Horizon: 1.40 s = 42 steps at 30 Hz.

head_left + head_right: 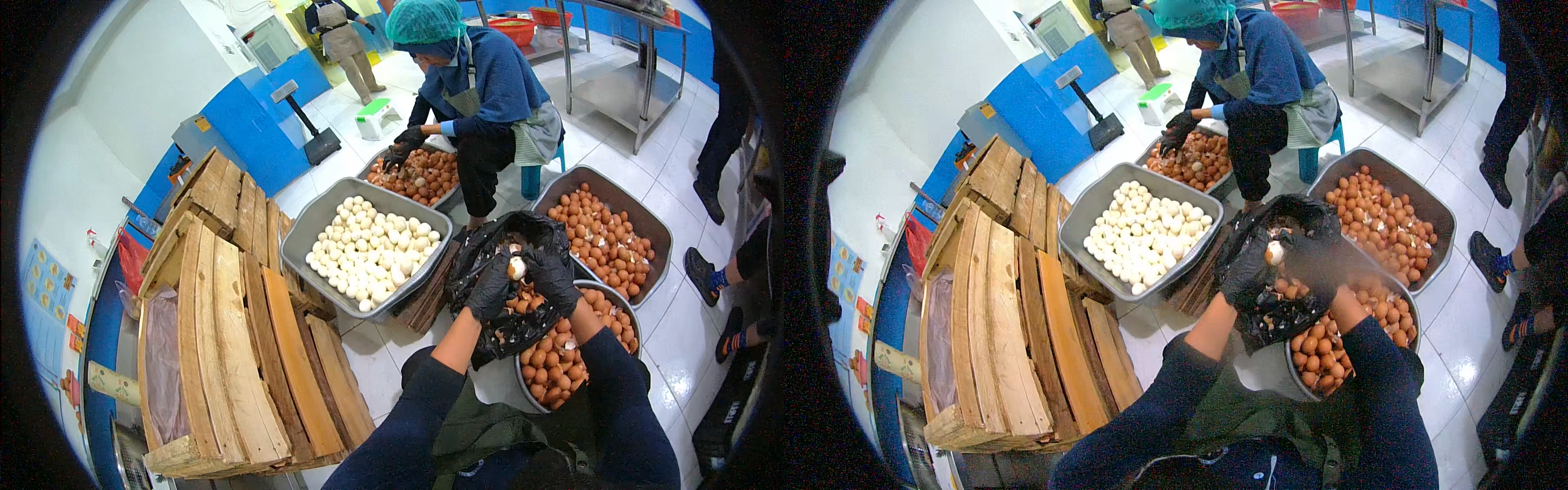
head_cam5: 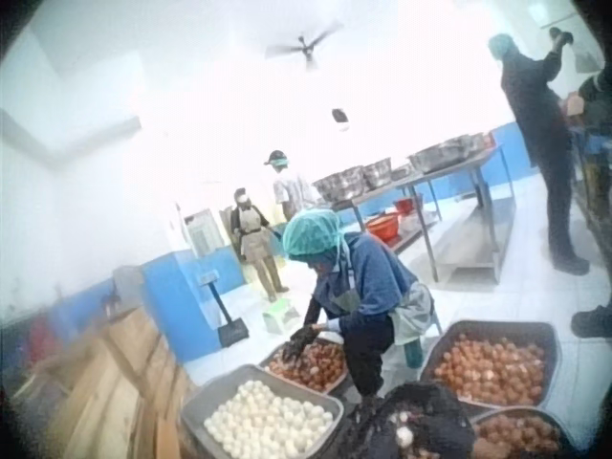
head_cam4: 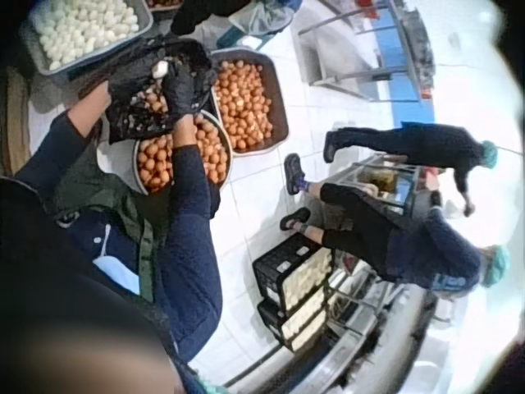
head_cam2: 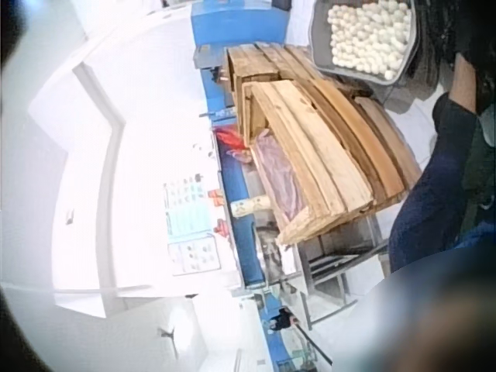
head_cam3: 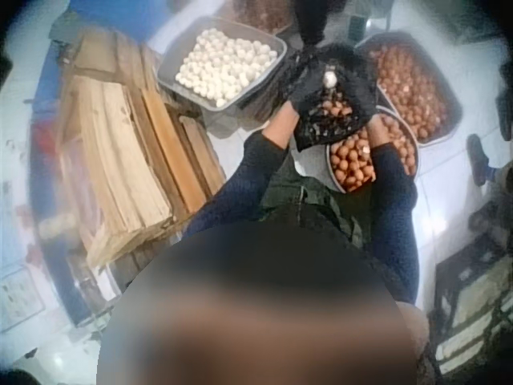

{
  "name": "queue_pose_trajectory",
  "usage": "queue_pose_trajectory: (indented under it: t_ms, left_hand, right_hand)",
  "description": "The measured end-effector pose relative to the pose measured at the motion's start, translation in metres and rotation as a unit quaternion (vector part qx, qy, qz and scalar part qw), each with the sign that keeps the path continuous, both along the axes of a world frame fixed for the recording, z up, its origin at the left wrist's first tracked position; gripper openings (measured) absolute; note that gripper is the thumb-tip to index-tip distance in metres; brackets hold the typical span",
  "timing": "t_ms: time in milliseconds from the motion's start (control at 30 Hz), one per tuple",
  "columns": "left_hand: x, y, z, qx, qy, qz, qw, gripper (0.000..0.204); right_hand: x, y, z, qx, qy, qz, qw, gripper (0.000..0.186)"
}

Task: The person sits on the floor and peels hard-boiled eggs one by one, removing shells by hand and placing the peeled eggs into a gray bin. Shell fragments are discarded into a black bag. The person repeats this process continuously.

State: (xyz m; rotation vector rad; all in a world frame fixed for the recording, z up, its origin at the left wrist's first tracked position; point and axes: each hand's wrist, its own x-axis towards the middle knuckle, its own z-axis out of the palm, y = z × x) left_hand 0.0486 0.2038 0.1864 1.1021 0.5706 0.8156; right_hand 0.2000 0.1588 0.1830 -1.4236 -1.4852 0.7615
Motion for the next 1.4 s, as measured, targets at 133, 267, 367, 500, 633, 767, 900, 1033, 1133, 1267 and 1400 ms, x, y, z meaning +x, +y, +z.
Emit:
queue_pose_trajectory:
  t_ms: [133,267,367,500,633,767,900,1033,1133,1267,1400]
  left_hand:
    - [-0.002,-0.001,0.014,0.092,0.060,0.004,0.994,0.041]
    - [-0.002,-0.004,0.025,0.080,-0.016,0.019,0.996,0.037]
    - [-0.001,-0.006,0.026,-0.122,-0.088,-0.059,0.987,0.034]
    - [-0.004,-0.006,0.020,-0.137,-0.047,-0.065,0.987,0.037]
    - [-0.008,-0.006,0.015,0.143,0.019,-0.028,0.989,0.034]
    - [-0.008,-0.008,0.014,0.212,0.036,-0.022,0.976,0.034]
    - [-0.006,-0.010,0.017,0.217,0.069,-0.030,0.973,0.032]
    - [-0.004,-0.001,0.016,-0.053,-0.087,-0.024,0.995,0.029]
    - [-0.008,0.015,0.008,0.151,-0.018,0.038,0.988,0.031]
    - [-0.007,0.022,-0.007,0.153,0.007,0.101,0.983,0.031]
    - [-0.003,0.019,-0.008,0.025,-0.168,0.059,0.984,0.035]
  right_hand:
    - [0.003,0.002,-0.003,0.050,-0.090,0.007,0.995,0.028]
    - [0.000,-0.006,0.005,0.103,-0.049,0.040,0.993,0.030]
    - [-0.004,-0.011,0.017,0.129,0.007,0.053,0.990,0.024]
    - [-0.015,-0.013,0.031,-0.001,0.288,0.093,0.953,0.022]
    - [-0.018,-0.014,0.037,0.017,0.244,0.060,0.968,0.020]
    - [-0.013,-0.013,0.026,0.054,0.205,0.016,0.977,0.021]
    - [-0.004,-0.007,0.010,0.080,-0.077,-0.011,0.994,0.023]
    - [0.002,0.003,0.009,-0.011,-0.054,-0.085,0.995,0.022]
    - [0.008,0.007,0.017,0.224,-0.213,-0.123,0.943,0.023]
    - [0.007,0.015,0.026,0.181,-0.124,-0.039,0.975,0.025]
    - [0.003,0.026,0.024,0.152,-0.084,-0.094,0.980,0.024]
